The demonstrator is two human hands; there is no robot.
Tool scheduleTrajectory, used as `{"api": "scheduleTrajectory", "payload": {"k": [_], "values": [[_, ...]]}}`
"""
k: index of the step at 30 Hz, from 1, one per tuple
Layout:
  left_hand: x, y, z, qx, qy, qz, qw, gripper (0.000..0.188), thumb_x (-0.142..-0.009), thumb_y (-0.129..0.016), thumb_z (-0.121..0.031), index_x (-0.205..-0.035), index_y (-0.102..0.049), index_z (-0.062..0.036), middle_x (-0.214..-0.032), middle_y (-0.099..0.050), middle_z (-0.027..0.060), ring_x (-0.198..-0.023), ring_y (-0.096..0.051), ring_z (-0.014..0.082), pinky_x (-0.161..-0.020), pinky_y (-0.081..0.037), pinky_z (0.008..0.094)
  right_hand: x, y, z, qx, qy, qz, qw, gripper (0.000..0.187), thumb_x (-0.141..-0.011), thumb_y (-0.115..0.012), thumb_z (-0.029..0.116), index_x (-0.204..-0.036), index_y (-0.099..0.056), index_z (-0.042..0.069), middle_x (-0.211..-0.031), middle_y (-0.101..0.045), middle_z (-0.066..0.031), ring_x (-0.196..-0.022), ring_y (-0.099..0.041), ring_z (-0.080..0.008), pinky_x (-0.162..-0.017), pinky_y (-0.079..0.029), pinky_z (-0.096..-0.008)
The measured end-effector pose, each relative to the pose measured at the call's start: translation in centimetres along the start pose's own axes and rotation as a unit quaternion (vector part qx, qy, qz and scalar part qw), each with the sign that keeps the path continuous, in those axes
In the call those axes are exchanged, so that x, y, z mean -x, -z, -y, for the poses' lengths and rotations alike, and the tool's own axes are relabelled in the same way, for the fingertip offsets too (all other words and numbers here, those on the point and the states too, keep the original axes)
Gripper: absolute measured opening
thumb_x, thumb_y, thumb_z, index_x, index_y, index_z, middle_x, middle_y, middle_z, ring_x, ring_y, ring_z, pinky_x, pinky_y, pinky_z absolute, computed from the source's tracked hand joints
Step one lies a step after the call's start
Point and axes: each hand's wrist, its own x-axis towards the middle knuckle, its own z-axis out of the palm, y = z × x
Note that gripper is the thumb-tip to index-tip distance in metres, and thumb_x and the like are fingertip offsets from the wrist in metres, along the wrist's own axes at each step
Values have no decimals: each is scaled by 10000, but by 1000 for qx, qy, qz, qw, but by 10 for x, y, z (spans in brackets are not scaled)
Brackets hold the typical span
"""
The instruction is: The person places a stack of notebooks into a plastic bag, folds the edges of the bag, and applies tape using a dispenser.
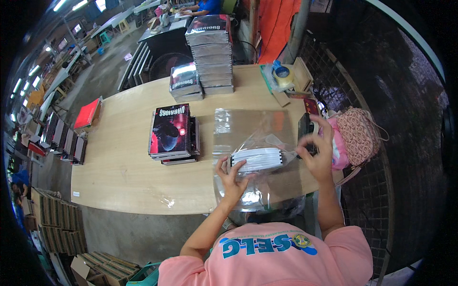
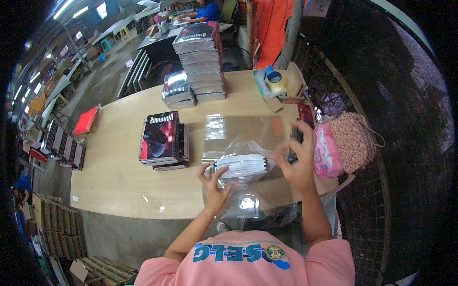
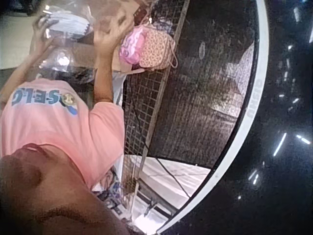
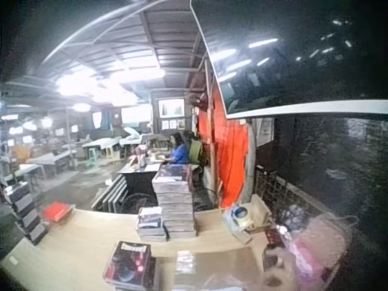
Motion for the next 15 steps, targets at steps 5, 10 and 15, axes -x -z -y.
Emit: {"api": "scheduleTrajectory", "payload": {"k": [5, 10, 15], "values": [[-23, 23, 7, -108, -139, 154, 972, 629, -658, -846, -368, -1239, -660, -214, -1275, -512, 94, -1234, -414, 327, -1035, -307, 489, -29, -41, -35, 238, 90, 89, 963, 174, -679, -777, 164, -768, -669, 60, -1262, -552, -135, -1233, -473, -374, -1007, -374, -496], [-67, 51, 1, -126, -217, 327, 911, 702, -681, -749, -565, -1287, -626, -232, -1308, -545, 38, -1211, -481, 252, -992, -308, 515, -69, 14, 16, 125, 225, 325, 910, 199, -664, -784, 168, -829, -701, 93, -1158, -622, -55, -1026, -618, -283, -845, -457, -437], [-114, 54, 4, -106, -300, 466, 825, 857, -661, -710, -647, -1401, -516, -260, -1438, -457, 52, -1306, -433, 256, -992, -326, 552, -66, -20, -43, 282, 362, 503, 732, 187, -745, -732, 220, -896, -697, 115, -1193, -613, -23, -921, -628, -214, -696, -488, -393]]}}
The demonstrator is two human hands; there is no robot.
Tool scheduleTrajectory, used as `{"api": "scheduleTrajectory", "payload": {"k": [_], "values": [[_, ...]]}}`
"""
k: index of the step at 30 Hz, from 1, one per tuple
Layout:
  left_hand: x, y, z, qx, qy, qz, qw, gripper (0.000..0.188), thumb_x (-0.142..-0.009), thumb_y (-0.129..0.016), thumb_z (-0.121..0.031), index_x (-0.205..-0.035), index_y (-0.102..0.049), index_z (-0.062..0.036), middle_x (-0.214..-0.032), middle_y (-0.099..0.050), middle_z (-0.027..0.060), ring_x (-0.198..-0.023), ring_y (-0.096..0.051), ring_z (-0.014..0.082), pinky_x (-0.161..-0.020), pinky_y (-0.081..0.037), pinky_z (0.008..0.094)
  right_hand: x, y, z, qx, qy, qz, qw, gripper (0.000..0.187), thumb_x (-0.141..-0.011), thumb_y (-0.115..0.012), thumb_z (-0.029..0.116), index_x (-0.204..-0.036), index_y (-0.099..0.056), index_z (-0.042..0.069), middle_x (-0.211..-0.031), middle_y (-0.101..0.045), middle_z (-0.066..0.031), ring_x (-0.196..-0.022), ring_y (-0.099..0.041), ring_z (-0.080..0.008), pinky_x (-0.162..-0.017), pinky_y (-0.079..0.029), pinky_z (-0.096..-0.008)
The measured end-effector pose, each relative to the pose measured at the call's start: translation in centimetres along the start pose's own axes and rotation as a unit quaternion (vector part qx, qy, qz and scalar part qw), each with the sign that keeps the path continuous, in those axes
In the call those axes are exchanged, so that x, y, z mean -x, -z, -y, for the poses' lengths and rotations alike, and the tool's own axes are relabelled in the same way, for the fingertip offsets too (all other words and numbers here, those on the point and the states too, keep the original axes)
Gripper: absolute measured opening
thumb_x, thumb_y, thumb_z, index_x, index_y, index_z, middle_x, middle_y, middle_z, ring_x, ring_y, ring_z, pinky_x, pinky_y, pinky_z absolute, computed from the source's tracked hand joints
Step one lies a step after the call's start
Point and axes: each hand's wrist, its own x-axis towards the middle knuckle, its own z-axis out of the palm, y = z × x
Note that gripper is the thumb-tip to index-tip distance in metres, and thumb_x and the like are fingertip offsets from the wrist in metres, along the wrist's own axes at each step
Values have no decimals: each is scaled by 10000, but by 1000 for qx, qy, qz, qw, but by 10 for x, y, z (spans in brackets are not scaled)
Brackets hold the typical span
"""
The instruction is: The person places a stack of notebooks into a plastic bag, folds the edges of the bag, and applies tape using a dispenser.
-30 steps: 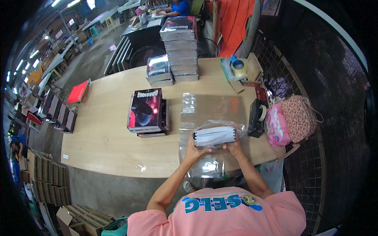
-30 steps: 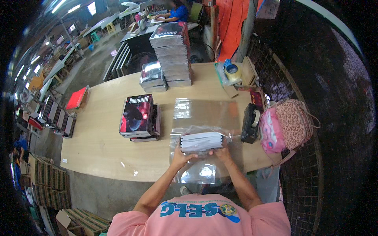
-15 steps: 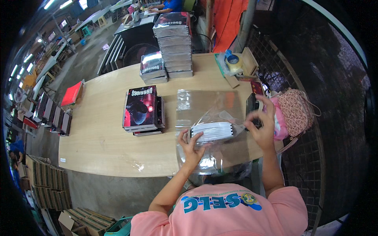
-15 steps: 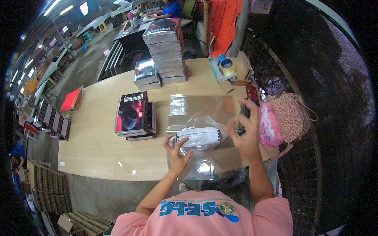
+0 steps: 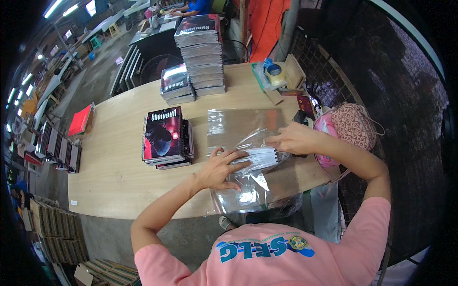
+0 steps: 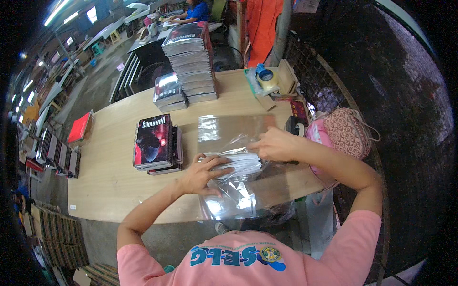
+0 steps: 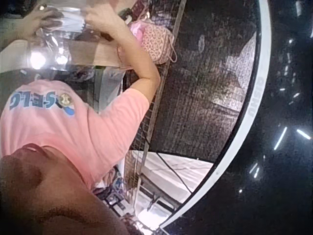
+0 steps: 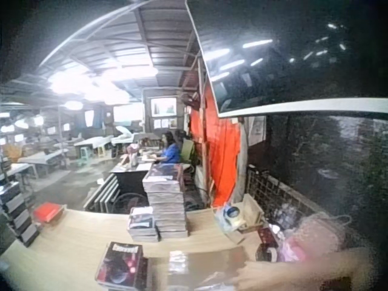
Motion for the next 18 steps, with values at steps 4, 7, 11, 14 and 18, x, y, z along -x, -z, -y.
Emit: {"api": "scheduleTrajectory", "payload": {"k": [4, 7, 11, 14, 18], "values": [[-8, 6, 7, -35, -51, 68, 996, 995, -605, -717, -680, -1483, -381, -353, -1564, -308, 68, -1412, -330, 287, -1060, -296, 588, -19, -37, -17, -195, 41, -79, 977, 141, -717, -730, 206, -817, -691, 114, -1147, -605, -54, -913, -623, -227, -671, -499, -419], [-10, 6, 8, -42, -44, 110, 992, 1068, -555, -743, -678, -1499, -314, -424, -1596, -245, 84, -1451, -267, 321, -1114, -248, 613, -40, -40, 3, -247, 19, -173, 953, 116, -667, -748, 200, -706, -675, 120, -1108, -595, -57, -1016, -592, -265, -766, -478, -500], [-12, 2, 5, -32, -37, 125, 991, 1100, -507, -794, -631, -1484, -318, -462, -1586, -250, 109, -1459, -242, 342, -1139, -208, 633, -57, -40, 21, -237, 14, -264, 935, 145, -626, -786, 208, -687, -676, 137, -1170, -544, -45, -1231, -466, -317, -978, -389, -578], [-14, -1, 7, -31, -38, 133, 990, 1098, -500, -804, -619, -1478, -329, -464, -1581, -256, 116, -1460, -232, 359, -1139, -196, 645, -63, -53, 26, -260, 6, -279, 924, 131, -638, -786, 179, -702, -677, 141, -1235, -522, -72, -1309, -419, -349, -1088, -327, -544], [-17, -1, 7, -62, -17, 105, 992, 1026, -565, -802, -589, -1473, -343, -459, -1573, -270, 122, -1461, -220, 382, -1135, -169, 660, -60, -97, 38, -426, -103, -345, 830, 366, -676, -800, 183, -1024, -696, 141, -1412, -436, -142, -1355, -378, -401, -1138, -299, -492]]}}
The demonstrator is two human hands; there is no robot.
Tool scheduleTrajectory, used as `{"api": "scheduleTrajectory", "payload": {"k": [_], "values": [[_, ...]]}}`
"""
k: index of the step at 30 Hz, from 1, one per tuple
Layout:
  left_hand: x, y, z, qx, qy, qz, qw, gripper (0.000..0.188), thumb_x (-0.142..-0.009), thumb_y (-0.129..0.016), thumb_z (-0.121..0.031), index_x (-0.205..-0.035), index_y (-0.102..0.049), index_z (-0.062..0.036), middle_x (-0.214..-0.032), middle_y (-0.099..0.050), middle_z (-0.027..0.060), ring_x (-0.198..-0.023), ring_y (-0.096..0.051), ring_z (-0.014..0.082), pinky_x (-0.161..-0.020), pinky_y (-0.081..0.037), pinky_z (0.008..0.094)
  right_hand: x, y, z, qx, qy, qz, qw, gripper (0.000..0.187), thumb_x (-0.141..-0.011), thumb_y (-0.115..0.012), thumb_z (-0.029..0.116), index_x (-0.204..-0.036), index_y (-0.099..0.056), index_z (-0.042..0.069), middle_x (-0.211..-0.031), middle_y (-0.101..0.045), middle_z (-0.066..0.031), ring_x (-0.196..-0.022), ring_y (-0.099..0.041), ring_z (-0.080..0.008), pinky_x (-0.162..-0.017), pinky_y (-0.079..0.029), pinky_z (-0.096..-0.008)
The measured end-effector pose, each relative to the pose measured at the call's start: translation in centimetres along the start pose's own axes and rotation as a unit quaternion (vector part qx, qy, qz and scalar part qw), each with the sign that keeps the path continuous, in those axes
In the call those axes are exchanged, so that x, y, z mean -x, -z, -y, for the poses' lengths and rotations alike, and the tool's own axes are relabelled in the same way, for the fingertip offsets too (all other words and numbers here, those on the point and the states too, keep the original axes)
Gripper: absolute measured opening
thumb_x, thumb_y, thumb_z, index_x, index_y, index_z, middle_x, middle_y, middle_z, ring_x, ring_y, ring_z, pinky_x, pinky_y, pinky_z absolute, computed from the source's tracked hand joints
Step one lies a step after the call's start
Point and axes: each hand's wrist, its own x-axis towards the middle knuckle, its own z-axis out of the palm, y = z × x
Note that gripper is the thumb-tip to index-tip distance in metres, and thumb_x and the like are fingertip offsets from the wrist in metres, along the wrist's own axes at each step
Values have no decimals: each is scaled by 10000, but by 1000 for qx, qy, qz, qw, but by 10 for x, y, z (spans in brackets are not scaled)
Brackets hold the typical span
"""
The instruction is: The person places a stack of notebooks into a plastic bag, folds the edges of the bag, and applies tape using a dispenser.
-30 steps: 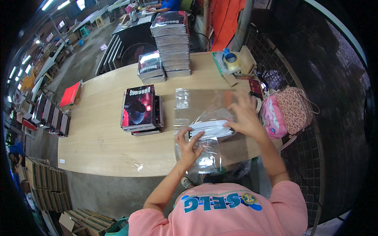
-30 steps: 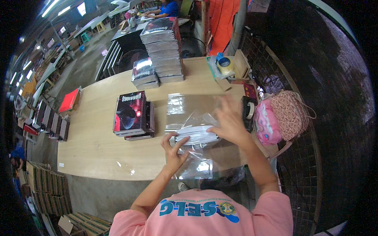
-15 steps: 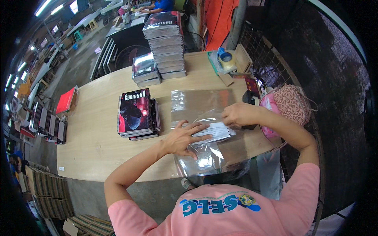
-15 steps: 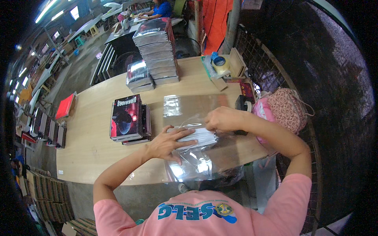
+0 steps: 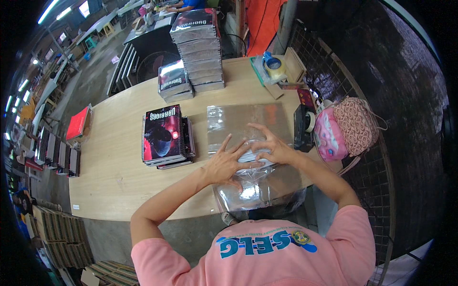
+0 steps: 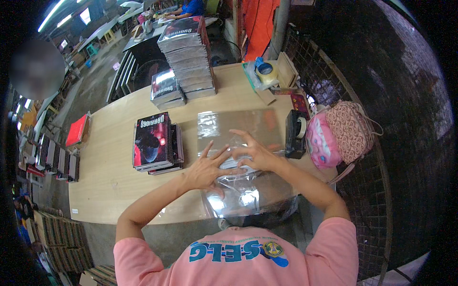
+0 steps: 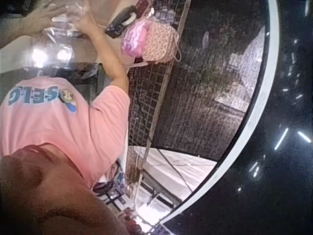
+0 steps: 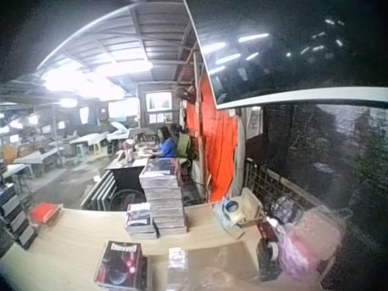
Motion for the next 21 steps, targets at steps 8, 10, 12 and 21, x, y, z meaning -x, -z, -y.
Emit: {"api": "scheduleTrajectory", "payload": {"k": [8, 10, 12, 21], "values": [[50, -76, -84, -20, 42, -189, 981, 807, -756, -677, -613, -1438, -483, -228, -1571, -241, 178, -1444, -242, 381, -1121, -19, 683, -10, -6, -1, 47, -243, -36, 968, 1206, -608, -891, 442, -1535, -197, 104, -1433, -319, -356, -1336, -380, -464, -1096, -358, -466], [51, -66, -73, 19, 57, -266, 962, 780, -788, -600, -672, -1423, -504, -228, -1563, -277, 143, -1428, -265, 375, -1118, 5, 685, -11, -6, -6, 49, -265, -12, 963, 1200, -612, -882, 474, -1529, -209, 88, -1416, -345, -358, -1325, -394, -467, -1098, -357, -463], [23, -20, -45, 93, 158, -269, 946, 748, -820, -508, -729, -1407, -520, -266, -1546, -336, 91, -1411, -291, 364, -1118, 17, 686, -15, -1, -7, 46, -290, 33, 955, 1170, -646, -859, 490, -1524, -213, 65, -1400, -390, -338, -1315, -408, -467, -1103, -352, -461], [10, -20, 11, 7, 15, -60, 998, 812, -788, -309, -853, -1417, -472, -366, -1563, -333, -50, -1476, -203, 333, -1118, 49, 704, -2, -7, -26, -207, -362, -315, 852, 576, -863, -726, 380, -1234, -575, -34, -1143, -632, -267, -960, -678, -357, -875, -528, -397]]}}
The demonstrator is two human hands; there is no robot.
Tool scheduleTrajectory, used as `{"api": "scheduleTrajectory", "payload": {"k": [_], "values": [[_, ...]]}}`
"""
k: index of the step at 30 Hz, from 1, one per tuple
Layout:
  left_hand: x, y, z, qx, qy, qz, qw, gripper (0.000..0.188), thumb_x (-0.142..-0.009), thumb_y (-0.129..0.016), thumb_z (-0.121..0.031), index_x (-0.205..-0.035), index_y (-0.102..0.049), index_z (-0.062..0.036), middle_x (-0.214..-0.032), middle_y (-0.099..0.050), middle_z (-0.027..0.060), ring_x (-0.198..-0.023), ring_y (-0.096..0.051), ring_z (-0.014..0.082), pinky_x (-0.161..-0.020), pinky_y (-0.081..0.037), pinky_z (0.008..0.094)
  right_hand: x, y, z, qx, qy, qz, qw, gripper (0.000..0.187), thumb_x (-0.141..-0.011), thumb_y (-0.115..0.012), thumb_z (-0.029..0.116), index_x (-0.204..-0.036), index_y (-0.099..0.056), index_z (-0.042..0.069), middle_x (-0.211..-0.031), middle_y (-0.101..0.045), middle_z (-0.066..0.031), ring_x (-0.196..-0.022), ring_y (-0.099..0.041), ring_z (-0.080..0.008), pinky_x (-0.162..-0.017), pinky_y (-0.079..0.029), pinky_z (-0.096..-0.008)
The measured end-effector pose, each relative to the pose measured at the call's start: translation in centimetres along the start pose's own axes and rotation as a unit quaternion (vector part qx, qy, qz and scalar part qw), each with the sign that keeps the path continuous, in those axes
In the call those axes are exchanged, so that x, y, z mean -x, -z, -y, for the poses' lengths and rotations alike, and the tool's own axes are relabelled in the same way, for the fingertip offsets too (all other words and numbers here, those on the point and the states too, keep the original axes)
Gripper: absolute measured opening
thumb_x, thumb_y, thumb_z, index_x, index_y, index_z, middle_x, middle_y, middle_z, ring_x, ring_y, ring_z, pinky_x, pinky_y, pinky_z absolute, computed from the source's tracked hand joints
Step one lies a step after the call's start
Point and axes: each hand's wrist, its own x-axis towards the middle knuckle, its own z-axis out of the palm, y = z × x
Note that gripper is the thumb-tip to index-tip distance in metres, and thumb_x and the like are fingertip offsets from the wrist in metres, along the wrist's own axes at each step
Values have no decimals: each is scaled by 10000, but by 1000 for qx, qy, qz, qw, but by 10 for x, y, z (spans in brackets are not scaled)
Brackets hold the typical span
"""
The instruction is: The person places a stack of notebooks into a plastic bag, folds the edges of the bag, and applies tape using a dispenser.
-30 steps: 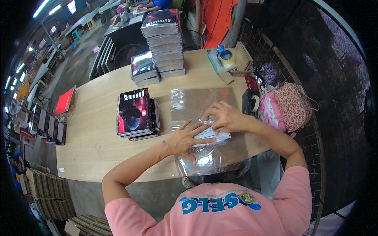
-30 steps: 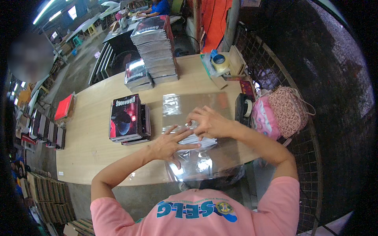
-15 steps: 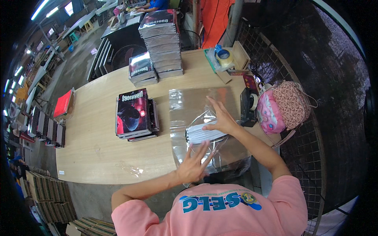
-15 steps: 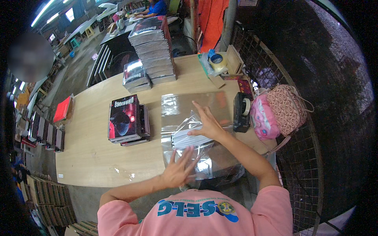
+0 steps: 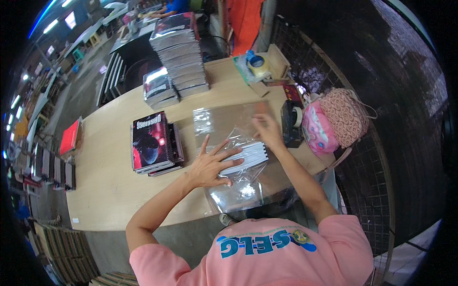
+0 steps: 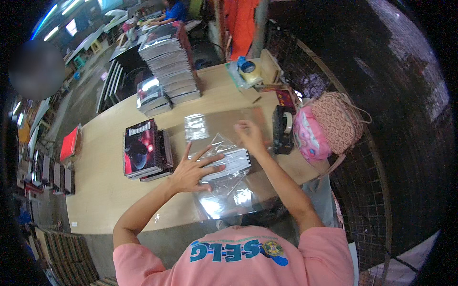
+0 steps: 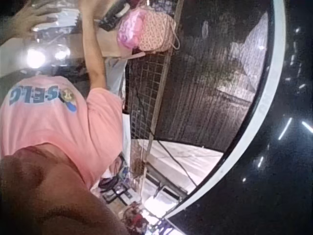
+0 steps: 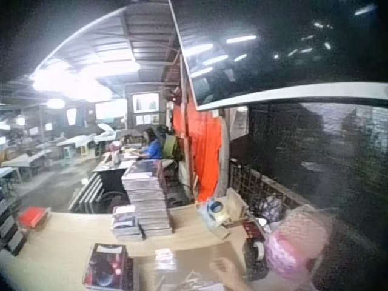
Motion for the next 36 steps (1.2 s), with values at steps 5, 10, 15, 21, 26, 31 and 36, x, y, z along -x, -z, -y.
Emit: {"api": "scheduleTrajectory", "payload": {"k": [5, 10, 15, 21, 26, 31, 36], "values": [[-16, 1, 0, 3, -18, -2, 1000, 845, -755, -323, -883, -1410, -482, -374, -1562, -335, -55, -1485, -164, 346, -1122, 85, 687, -6, 187, -170, 243, -36, -372, 895, 274, -841, -739, 251, -807, -719, -20, -754, -707, -148, -634, -649, -246, -618, -500, -386], [-8, 1, -1, 0, -8, 2, 1000, 862, -732, -357, -890, -1406, -490, -369, -1564, -332, -55, -1488, -147, 351, -1122, 93, 682, -29, 181, -151, -100, -216, -252, 938, 215, -810, -777, 254, -816, -733, 43, -743, -676, -51, -620, -604, -197, -598, -459, -350], [-4, 8, -3, -15, -9, 8, 1000, 868, -716, -424, -865, -1423, -465, -364, -1568, -324, -48, -1486, -153, 352, -1123, 25, 702, 18, 161, -164, 28, -195, -311, 930, 152, -841, -756, 229, -844, -729, 80, -760, -674, -23, -740, -628, -189, -686, -476, -373], [-6, 5, 0, -6, -26, 26, 999, 928, -663, -433, -900, -1425, -459, -371, -1590, -277, -15, -1485, -135, 375, -1121, 9, 708, 57, 98, -192, -583, -247, -260, 729, 176, -914, -674, 172, -1072, -674, 95, -812, -625, -21, -762, -586, -142, -647, -459, -272], [2, 10, 0, 3, -16, 19, 1000, 1025, -534, -559, -877, -1430, -447, -391, -1604, -244, 14, -1481, -129, 399, -1118, -9, 716, 55, 47, -3, -255, 12, 156, 954, 834, -883, -680, 92, -1553, -185, 126, -843, -672, -64, -645, -563, -101, -590, -458, -214], [-8, 20, -5, -17, -23, 17, 999, 984, -541, -674, -773, -1415, -461, -375, -1585, -286, 15, -1479, -143, 403, -1121, -13, 710, 30, -26, 34, 333, 164, 260, 891, 1205, -779, -777, 187, -1537, 157, 113, -760, -659, -178, -662, -627, -281, -629, -522, -345], [-10, -19, -50, -80, 67, -143, 984, 415, -774, -761, -434, -1145, -679, -266, -1477, -433, 42, -1433, -277, 362, -1112, -99, 707, 40, -11, 81, 467, 101, 217, 851, 1156, -716, -820, 279, -1536, -40, 44, -881, -686, -219, -906, -663, -420, -822, -521, -472]]}}
